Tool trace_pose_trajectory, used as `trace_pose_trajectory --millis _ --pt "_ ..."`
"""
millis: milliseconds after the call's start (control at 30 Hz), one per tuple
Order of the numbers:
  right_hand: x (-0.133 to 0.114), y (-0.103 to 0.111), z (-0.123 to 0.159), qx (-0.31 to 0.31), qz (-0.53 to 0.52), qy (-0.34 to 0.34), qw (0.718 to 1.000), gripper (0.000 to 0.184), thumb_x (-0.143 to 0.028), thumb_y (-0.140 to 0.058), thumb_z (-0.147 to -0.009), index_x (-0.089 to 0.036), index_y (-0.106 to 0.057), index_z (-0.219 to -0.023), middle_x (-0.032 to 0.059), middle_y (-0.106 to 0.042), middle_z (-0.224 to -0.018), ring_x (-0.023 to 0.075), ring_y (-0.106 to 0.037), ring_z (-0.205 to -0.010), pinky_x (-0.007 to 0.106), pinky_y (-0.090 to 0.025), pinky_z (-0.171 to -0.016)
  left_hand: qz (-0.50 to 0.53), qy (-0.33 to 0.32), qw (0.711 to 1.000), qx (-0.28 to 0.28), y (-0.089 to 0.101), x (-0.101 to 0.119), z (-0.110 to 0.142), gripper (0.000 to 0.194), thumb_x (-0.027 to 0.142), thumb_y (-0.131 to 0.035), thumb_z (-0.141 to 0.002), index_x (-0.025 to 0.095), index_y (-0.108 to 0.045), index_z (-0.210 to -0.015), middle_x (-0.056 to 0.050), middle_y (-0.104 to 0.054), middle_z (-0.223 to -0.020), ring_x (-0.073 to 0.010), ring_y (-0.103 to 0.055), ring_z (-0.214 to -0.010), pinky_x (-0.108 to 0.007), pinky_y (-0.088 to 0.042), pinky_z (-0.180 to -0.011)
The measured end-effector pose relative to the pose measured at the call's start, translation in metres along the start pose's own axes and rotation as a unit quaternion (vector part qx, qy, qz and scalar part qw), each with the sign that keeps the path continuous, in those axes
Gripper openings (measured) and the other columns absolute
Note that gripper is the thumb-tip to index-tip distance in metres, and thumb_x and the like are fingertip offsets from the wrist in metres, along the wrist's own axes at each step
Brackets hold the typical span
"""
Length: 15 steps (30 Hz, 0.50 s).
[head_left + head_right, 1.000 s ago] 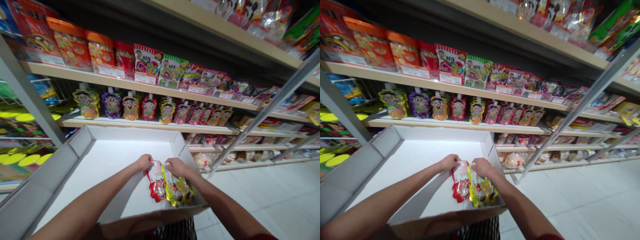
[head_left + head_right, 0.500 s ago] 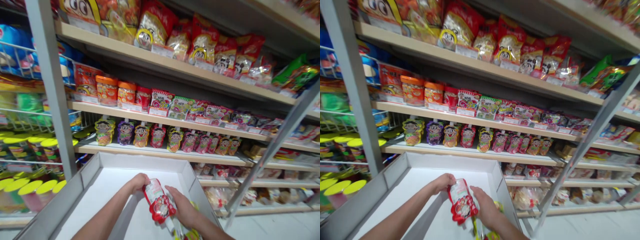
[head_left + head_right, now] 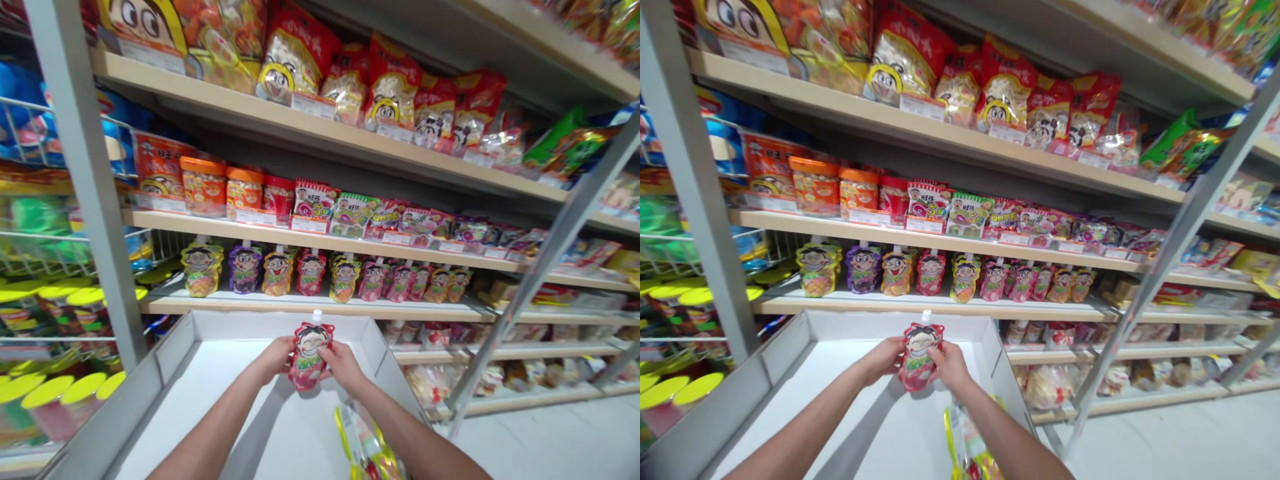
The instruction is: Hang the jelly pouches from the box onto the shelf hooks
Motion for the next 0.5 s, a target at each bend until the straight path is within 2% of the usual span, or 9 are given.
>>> trace_pose_trajectory --millis 133,233,367,500 --pt "0.009 0.007 -0.006 0.026 -0.004 -0.008 1.0 0.032 -0.038 -0.05 -0.061 -0.012 -0.052 -0.079 0.0007 -0.056 -0.059 0.0108 -0.049 -0.044 0.024 -0.04 -0.041 0.086 -0.016 0.996 -0.009 0.0 0.005 0.0 0.02 0.021 -0.056 -0.051 0.012 -0.055 -0.069 0.0 -0.056 -0.063 -0.0076 -0.048 -0.052 -0.02 -0.037 -0.052" --pt "0.025 0.012 -0.008 0.058 0.003 -0.028 0.998 0.026 -0.033 -0.049 -0.061 -0.012 -0.052 -0.077 -0.0021 -0.052 -0.052 0.0074 -0.044 -0.038 0.02 -0.036 -0.037 0.074 -0.014 0.997 0.004 0.0 0.001 0.002 0.022 0.017 -0.06 -0.047 0.013 -0.053 -0.067 0.0 -0.057 -0.063 -0.0093 -0.05 -0.057 -0.022 -0.038 -0.057" --pt "0.039 0.016 -0.009 0.078 -0.001 -0.026 0.997 0.025 -0.03 -0.048 -0.061 -0.013 -0.051 -0.079 -0.0045 -0.048 -0.048 0.0053 -0.039 -0.035 0.018 -0.032 -0.034 0.009 -0.028 0.995 0.093 0.011 -0.005 -0.001 0.017 0.02 -0.058 -0.048 0.013 -0.051 -0.062 0.002 -0.054 -0.055 -0.0087 -0.048 -0.052 -0.021 -0.037 -0.054" --pt "0.043 0.017 -0.003 0.072 -0.037 -0.028 0.996 0.023 -0.032 -0.05 -0.061 -0.013 -0.05 -0.074 -0.0024 -0.052 -0.056 0.0063 -0.045 -0.042 0.019 -0.037 -0.04 -0.1 -0.102 0.976 0.164 0.024 0.0 -0.007 0.012 0.022 -0.056 -0.05 0.014 -0.048 -0.052 0.005 -0.048 -0.046 -0.0071 -0.042 -0.045 -0.019 -0.033 -0.047"
Point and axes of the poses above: each hand's wrist, its own z-axis away from the middle knuckle, its own y-axis out of the back of the hand, x = y × z, the point moved 9 cm from there along -z, towards the middle knuckle
